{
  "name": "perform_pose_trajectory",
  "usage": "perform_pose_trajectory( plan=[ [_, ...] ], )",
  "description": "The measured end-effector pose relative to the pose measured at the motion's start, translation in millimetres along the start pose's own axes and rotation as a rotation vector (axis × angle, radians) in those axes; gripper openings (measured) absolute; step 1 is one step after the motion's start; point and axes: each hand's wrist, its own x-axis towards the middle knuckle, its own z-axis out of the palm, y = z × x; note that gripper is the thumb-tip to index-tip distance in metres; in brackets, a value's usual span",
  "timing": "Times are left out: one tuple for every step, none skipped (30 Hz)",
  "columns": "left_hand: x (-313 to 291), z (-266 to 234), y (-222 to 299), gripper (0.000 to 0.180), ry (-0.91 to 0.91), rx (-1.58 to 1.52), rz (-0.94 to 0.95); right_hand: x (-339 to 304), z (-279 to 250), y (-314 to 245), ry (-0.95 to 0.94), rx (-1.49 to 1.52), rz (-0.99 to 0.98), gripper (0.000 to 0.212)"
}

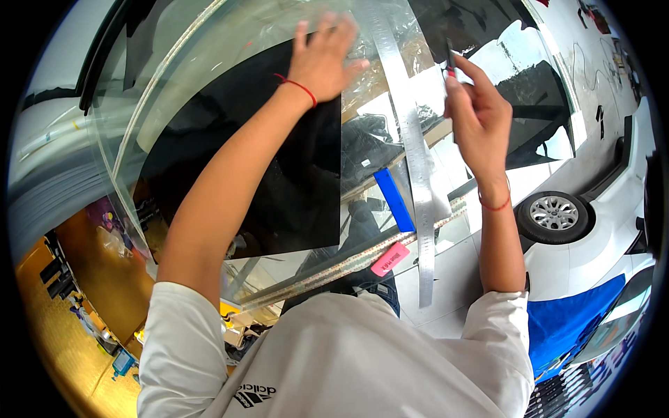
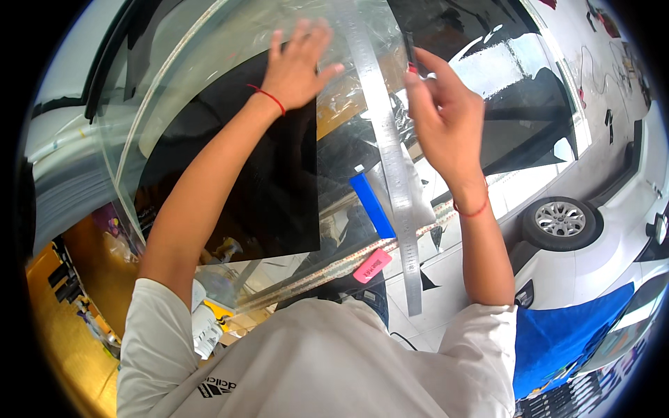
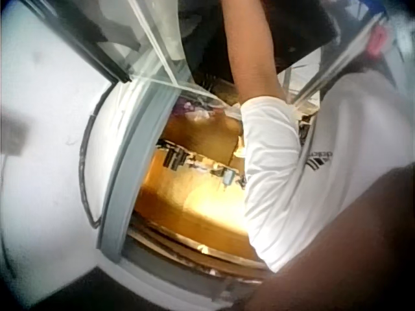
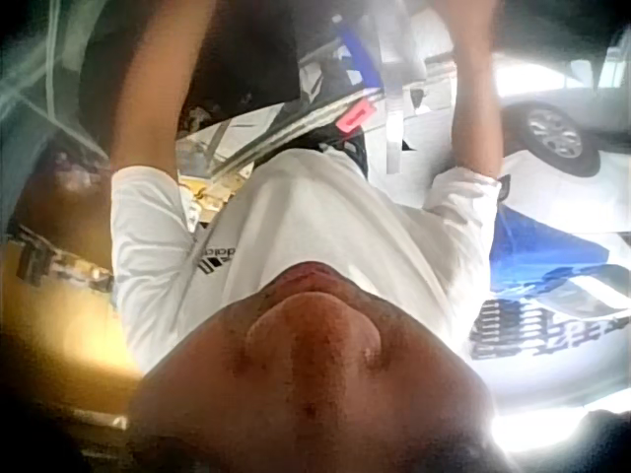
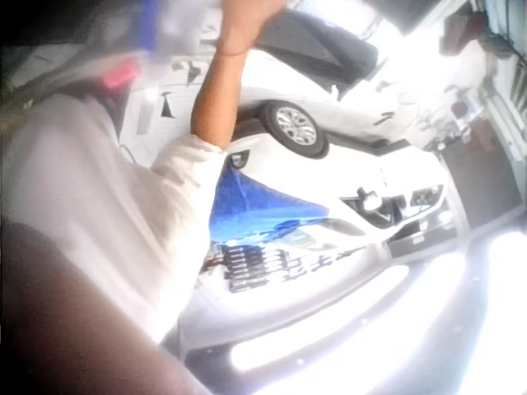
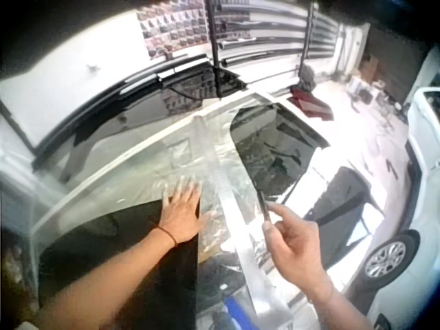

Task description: The person measures and cuts a sheet of black tint film on a car windshield using a metal ruler and a utility knife. They repeatedly align the ruler, score the film, and trim the edges to fit the glass.

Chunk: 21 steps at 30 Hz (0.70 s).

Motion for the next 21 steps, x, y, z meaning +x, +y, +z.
perform_pose_trajectory(
  plan=[
    [-11,-6,11,0.066,0.005,0.048,0.151,-8,-6,-2,0.017,0.046,0.052,0.030],
    [-26,-7,20,0.064,0.013,-0.009,0.216,-16,-11,-2,0.024,0.078,0.090,0.031],
    [-40,-8,29,0.065,0.019,-0.077,0.198,-24,-18,-5,0.020,0.126,0.131,0.032],
    [-54,-10,37,0.065,0.024,-0.143,0.179,-32,-21,-8,0.015,0.173,0.173,0.033],
    [-66,-16,45,0.065,0.007,-0.182,0.173,-39,-25,-9,0.036,0.197,0.165,0.033],
    [-82,-21,53,0.066,-0.016,-0.225,0.169,-48,-26,-8,0.058,0.220,0.164,0.033],
    [-99,-27,60,0.066,-0.039,-0.268,0.166,-56,-28,-8,0.080,0.242,0.163,0.033],
    [-120,-33,70,0.066,-0.069,-0.303,0.156,-64,-30,-9,0.082,0.230,0.136,0.031],
    [-141,-37,80,0.067,-0.100,-0.345,0.151,-70,-31,-7,0.106,0.243,0.129,0.030],
    [-163,-43,90,0.067,-0.130,-0.386,0.146,-76,-32,-4,0.130,0.256,0.121,0.029],
    [-184,-53,101,0.068,-0.166,-0.395,0.155,-84,-38,3,0.121,0.264,0.118,0.027],
    [-205,-61,112,0.068,-0.186,-0.417,0.158,-92,-43,5,0.134,0.218,0.201,0.027],
    [-225,-68,121,0.068,-0.215,-0.477,0.171,-101,-46,7,0.141,0.156,0.208,0.027],
    [-246,-74,130,0.068,-0.242,-0.529,0.179,-110,-47,11,0.144,0.100,0.209,0.028],
    [-266,-81,139,0.068,-0.298,-0.612,0.208,-120,-50,18,0.118,0.033,0.205,0.032],
    [-283,-88,145,0.067,-0.341,-0.681,0.242,-132,-51,22,0.104,-0.039,0.248,0.032],
    [-301,-96,150,0.065,-0.399,-0.823,0.227,-142,-46,23,0.112,-0.022,0.271,0.030],
    [-316,-103,155,0.063,-0.456,-0.963,0.217,-150,-42,25,0.090,-0.109,0.334,0.029],
    [-327,-113,159,0.059,-0.608,-1.218,0.131,-159,-38,27,0.088,-0.109,0.289,0.028],
    [-338,-120,163,0.056,-0.774,-1.480,0.033,-167,-33,32,0.080,-0.068,0.286,0.027],
    [-348,-122,165,0.054,-0.921,-1.562,0.007,-172,-32,33,0.049,-0.096,0.280,0.026]
  ],
)
